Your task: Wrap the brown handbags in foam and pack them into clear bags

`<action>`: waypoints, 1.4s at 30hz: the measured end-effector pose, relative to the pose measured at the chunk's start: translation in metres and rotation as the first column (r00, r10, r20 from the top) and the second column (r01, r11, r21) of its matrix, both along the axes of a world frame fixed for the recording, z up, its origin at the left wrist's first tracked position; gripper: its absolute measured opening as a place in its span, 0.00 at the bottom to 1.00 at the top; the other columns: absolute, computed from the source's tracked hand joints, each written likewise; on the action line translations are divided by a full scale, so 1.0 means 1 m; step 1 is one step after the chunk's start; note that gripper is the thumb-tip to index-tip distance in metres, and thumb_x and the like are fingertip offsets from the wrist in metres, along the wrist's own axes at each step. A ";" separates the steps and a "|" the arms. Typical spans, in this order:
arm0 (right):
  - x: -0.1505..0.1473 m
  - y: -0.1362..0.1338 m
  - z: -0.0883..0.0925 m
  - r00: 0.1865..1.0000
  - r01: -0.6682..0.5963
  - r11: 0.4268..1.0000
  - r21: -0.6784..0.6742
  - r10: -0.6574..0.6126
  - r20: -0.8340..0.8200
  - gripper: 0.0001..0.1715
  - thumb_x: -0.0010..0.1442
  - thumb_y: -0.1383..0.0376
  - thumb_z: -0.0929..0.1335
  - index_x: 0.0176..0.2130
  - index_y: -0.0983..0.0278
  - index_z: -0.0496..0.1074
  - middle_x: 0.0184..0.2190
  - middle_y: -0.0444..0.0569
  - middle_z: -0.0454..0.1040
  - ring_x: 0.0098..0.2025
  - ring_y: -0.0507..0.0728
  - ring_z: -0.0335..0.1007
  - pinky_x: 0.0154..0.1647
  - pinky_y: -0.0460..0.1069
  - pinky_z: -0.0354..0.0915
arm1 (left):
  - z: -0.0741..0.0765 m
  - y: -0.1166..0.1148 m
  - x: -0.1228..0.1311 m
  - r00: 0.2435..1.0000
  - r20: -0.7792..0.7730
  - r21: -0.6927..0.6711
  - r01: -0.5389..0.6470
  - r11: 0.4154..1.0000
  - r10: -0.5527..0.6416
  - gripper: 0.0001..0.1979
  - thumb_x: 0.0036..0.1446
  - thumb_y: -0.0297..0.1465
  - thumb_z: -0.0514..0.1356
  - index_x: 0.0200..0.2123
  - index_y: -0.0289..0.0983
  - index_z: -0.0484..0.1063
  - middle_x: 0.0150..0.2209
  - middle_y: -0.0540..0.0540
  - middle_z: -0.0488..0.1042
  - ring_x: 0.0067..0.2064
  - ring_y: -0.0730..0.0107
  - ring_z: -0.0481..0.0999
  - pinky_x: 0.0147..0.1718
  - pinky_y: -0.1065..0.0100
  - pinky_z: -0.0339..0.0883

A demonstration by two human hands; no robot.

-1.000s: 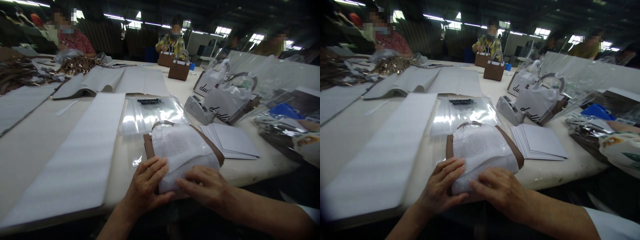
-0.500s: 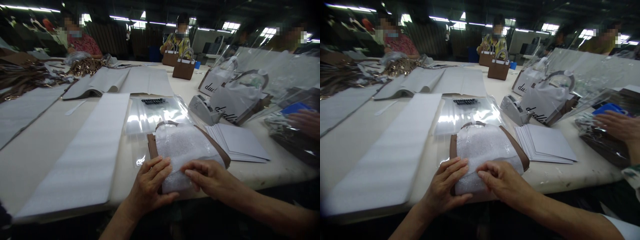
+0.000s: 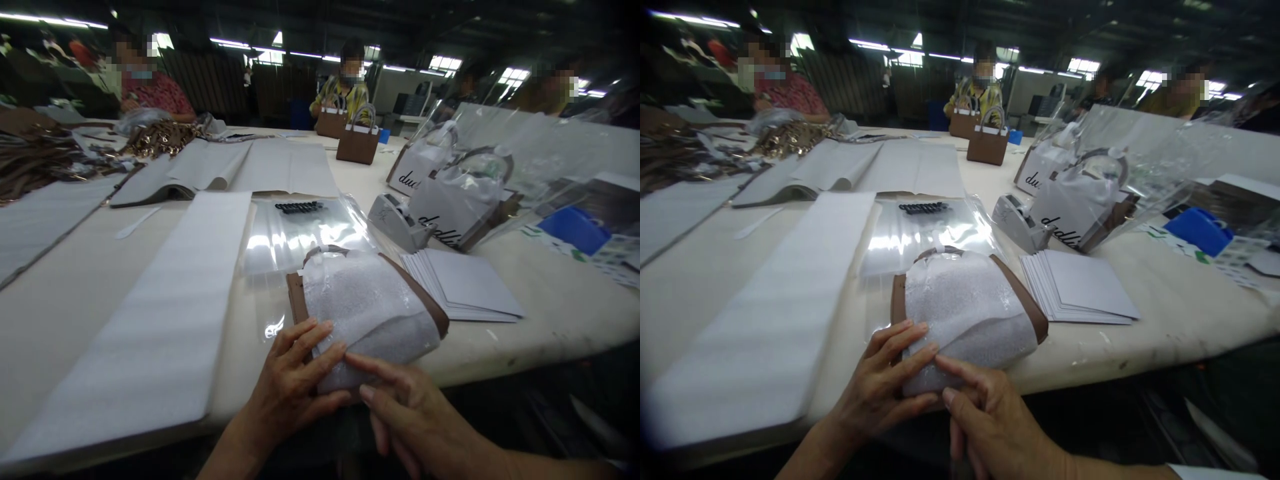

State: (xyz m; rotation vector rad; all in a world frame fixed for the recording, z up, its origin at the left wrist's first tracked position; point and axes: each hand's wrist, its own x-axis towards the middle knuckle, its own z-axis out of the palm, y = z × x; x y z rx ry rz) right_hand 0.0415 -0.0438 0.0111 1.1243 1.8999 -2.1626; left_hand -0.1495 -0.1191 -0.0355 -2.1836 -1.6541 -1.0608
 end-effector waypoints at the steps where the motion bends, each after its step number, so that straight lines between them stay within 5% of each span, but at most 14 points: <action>1: 0.001 0.002 0.001 1.000 -0.020 1.000 0.001 0.020 -0.001 0.33 0.61 0.53 0.59 0.61 0.62 0.50 0.17 0.40 0.68 0.10 0.44 0.54 0.10 0.37 0.49 | -0.001 0.000 -0.001 1.000 -0.009 -0.004 0.007 1.000 -0.007 0.26 0.47 0.42 0.63 0.48 0.39 0.67 0.51 0.40 0.66 0.55 0.55 0.59 0.48 0.56 0.66; 3: 0.003 0.005 0.008 0.997 -0.070 0.984 0.161 0.076 -0.033 0.30 0.62 0.55 0.58 0.60 0.64 0.53 0.16 0.40 0.67 0.12 0.45 0.57 0.13 0.39 0.54 | -0.002 -0.001 -0.001 0.999 -0.035 -0.013 0.020 1.000 -0.021 0.24 0.49 0.40 0.62 0.49 0.40 0.66 0.53 0.40 0.63 0.56 0.55 0.58 0.48 0.56 0.66; 5: 0.005 0.006 0.018 0.982 -0.052 0.823 0.565 0.146 -0.121 0.24 0.62 0.61 0.59 0.56 0.66 0.60 0.20 0.44 0.70 0.20 0.48 0.65 0.21 0.42 0.63 | -0.002 -0.003 -0.001 0.997 -0.074 -0.027 0.024 0.999 -0.026 0.21 0.51 0.38 0.61 0.49 0.42 0.67 0.55 0.40 0.60 0.57 0.54 0.57 0.47 0.55 0.67; 7: 0.006 0.009 0.027 0.934 0.073 0.406 0.911 0.292 -0.205 0.19 0.59 0.68 0.61 0.50 0.67 0.66 0.30 0.50 0.74 0.33 0.52 0.70 0.37 0.47 0.67 | -0.002 -0.005 0.000 0.992 -0.129 -0.030 0.010 0.999 -0.013 0.19 0.52 0.34 0.60 0.49 0.43 0.67 0.58 0.40 0.57 0.58 0.52 0.56 0.47 0.55 0.67; 9: 0.006 0.016 0.030 0.884 0.167 -0.013 0.986 0.445 -0.144 0.18 0.58 0.67 0.62 0.49 0.68 0.66 0.43 0.55 0.72 0.47 0.57 0.66 0.53 0.55 0.59 | -0.002 -0.008 0.001 0.980 -0.197 -0.018 -0.011 1.000 0.007 0.20 0.52 0.30 0.60 0.49 0.44 0.67 0.59 0.39 0.54 0.59 0.50 0.55 0.47 0.54 0.67; 10: 0.007 0.022 0.030 0.870 0.164 -0.156 0.974 0.487 -0.068 0.21 0.58 0.62 0.63 0.50 0.69 0.65 0.48 0.57 0.68 0.53 0.60 0.61 0.57 0.60 0.52 | -0.002 -0.009 0.001 0.973 -0.230 -0.010 -0.014 1.000 0.011 0.20 0.52 0.28 0.59 0.50 0.45 0.66 0.60 0.40 0.53 0.59 0.49 0.54 0.47 0.53 0.67; 12: 0.008 0.036 0.025 0.885 0.054 -0.308 0.950 0.455 0.097 0.37 0.54 0.49 0.65 0.56 0.69 0.59 0.56 0.61 0.58 0.60 0.66 0.47 0.60 0.67 0.37 | -0.002 -0.009 0.002 0.962 -0.272 0.006 -0.003 1.000 0.004 0.21 0.53 0.28 0.57 0.51 0.47 0.65 0.61 0.40 0.51 0.60 0.47 0.53 0.46 0.54 0.67; 16: 0.009 0.063 0.000 0.896 -0.191 -0.246 0.950 0.352 0.271 0.59 0.45 0.42 0.67 0.62 0.73 0.46 0.61 0.64 0.45 0.63 0.68 0.35 0.62 0.64 0.34 | -0.002 -0.010 0.006 0.980 -0.200 0.047 -0.003 0.999 0.013 0.17 0.55 0.27 0.56 0.48 0.48 0.68 0.60 0.43 0.53 0.60 0.50 0.54 0.47 0.55 0.67; 22: 0.010 0.074 -0.023 0.882 -0.149 -0.224 0.963 0.410 0.232 0.59 0.45 0.43 0.67 0.62 0.75 0.46 0.61 0.64 0.47 0.62 0.68 0.38 0.61 0.63 0.39 | -0.020 -0.026 0.021 0.952 0.253 0.054 -0.191 0.980 0.172 0.21 0.55 0.28 0.55 0.53 0.45 0.62 0.57 0.43 0.59 0.59 0.55 0.57 0.50 0.52 0.64; 26: 0.015 0.074 -0.025 0.894 -0.017 -0.262 0.965 0.429 0.132 0.54 0.47 0.43 0.66 0.60 0.74 0.51 0.59 0.62 0.53 0.61 0.68 0.45 0.60 0.64 0.43 | -0.038 -0.024 0.044 0.487 0.764 -0.246 -0.386 0.889 0.423 0.23 0.59 0.42 0.49 0.56 0.41 0.59 0.55 0.42 0.64 0.57 0.57 0.62 0.50 0.56 0.65; 29: 0.020 0.071 -0.031 0.904 0.100 -0.314 0.944 0.425 0.045 0.47 0.51 0.46 0.65 0.59 0.73 0.55 0.57 0.59 0.57 0.60 0.66 0.48 0.60 0.62 0.45 | -0.025 -0.009 0.058 0.061 0.931 -0.335 -0.244 0.910 0.359 0.30 0.55 0.52 0.45 0.54 0.40 0.62 0.50 0.44 0.69 0.54 0.56 0.66 0.50 0.57 0.64; 31: 0.023 0.067 -0.037 0.909 0.176 -0.359 0.917 0.417 -0.011 0.41 0.54 0.49 0.64 0.57 0.72 0.59 0.56 0.58 0.60 0.60 0.65 0.49 0.60 0.61 0.47 | -0.003 0.003 0.059 -0.093 0.951 -0.305 -0.133 0.943 0.295 0.32 0.53 0.54 0.47 0.54 0.40 0.61 0.49 0.44 0.71 0.52 0.57 0.68 0.50 0.58 0.64; 36: 0.035 0.059 -0.043 0.905 0.218 -0.479 0.850 0.425 0.008 0.34 0.56 0.52 0.64 0.55 0.72 0.62 0.56 0.59 0.59 0.59 0.66 0.50 0.58 0.61 0.52 | 0.047 0.016 0.050 0.090 0.918 -0.388 0.003 0.922 0.386 0.31 0.50 0.41 0.60 0.56 0.36 0.58 0.48 0.42 0.72 0.48 0.58 0.71 0.49 0.60 0.64; 42: 0.049 0.056 -0.051 0.880 0.338 -0.600 0.725 0.474 -0.017 0.27 0.57 0.57 0.64 0.52 0.70 0.66 0.55 0.59 0.61 0.57 0.67 0.55 0.53 0.60 0.60 | 0.057 -0.003 0.066 0.320 0.890 -0.321 -0.063 0.945 0.323 0.26 0.56 0.38 0.56 0.58 0.42 0.56 0.55 0.46 0.64 0.56 0.61 0.64 0.54 0.63 0.59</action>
